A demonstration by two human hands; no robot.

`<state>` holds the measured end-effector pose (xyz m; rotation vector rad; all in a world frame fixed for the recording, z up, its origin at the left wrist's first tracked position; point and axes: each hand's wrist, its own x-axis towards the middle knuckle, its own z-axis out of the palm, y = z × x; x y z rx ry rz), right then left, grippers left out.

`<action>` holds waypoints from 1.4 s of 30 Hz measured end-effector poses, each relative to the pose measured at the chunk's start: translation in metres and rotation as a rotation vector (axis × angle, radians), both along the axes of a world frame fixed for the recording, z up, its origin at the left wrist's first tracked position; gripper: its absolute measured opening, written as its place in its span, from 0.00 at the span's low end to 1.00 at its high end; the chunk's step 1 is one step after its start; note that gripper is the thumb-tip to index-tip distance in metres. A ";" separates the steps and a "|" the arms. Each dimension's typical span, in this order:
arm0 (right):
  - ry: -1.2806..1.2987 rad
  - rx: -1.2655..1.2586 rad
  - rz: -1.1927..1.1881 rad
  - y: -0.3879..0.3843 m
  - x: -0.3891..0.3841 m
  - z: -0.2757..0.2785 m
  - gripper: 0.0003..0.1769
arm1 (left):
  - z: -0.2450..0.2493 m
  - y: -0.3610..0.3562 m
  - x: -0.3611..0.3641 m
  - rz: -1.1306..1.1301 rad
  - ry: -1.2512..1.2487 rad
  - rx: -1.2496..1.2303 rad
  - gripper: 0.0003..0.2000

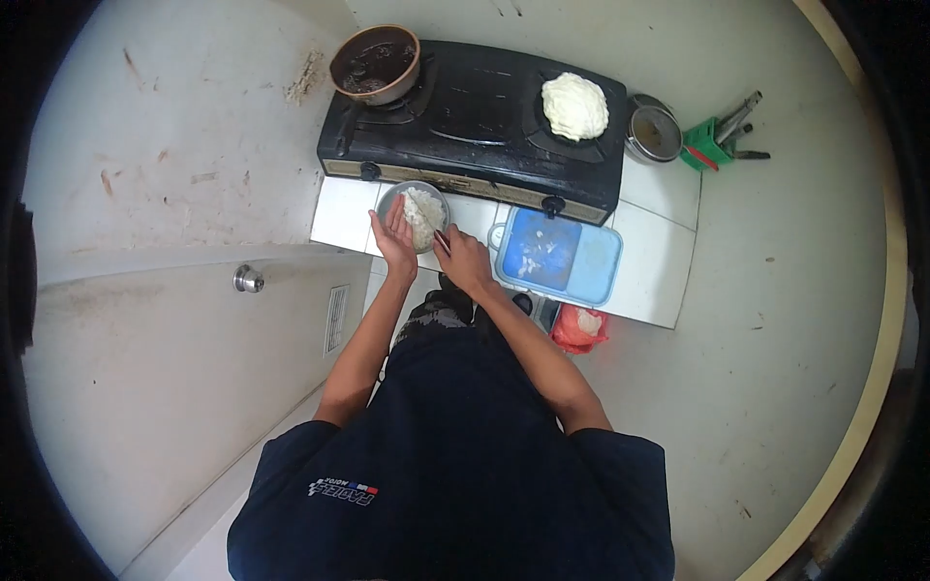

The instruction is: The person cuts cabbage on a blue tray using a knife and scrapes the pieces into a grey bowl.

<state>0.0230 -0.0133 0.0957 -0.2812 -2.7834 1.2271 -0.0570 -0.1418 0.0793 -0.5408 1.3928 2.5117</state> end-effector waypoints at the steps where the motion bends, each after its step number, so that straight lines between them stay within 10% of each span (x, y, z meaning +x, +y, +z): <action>1: -0.058 0.034 -0.009 0.000 -0.005 0.002 0.17 | -0.004 -0.007 -0.004 0.010 0.000 -0.013 0.44; 37: -0.257 -0.509 -0.109 -0.009 -0.005 0.008 0.17 | 0.016 -0.065 -0.045 -0.004 -0.170 0.543 0.45; 42: -0.364 -0.983 -0.248 -0.007 -0.011 0.001 0.21 | 0.037 -0.063 -0.033 -0.553 0.402 -0.417 0.37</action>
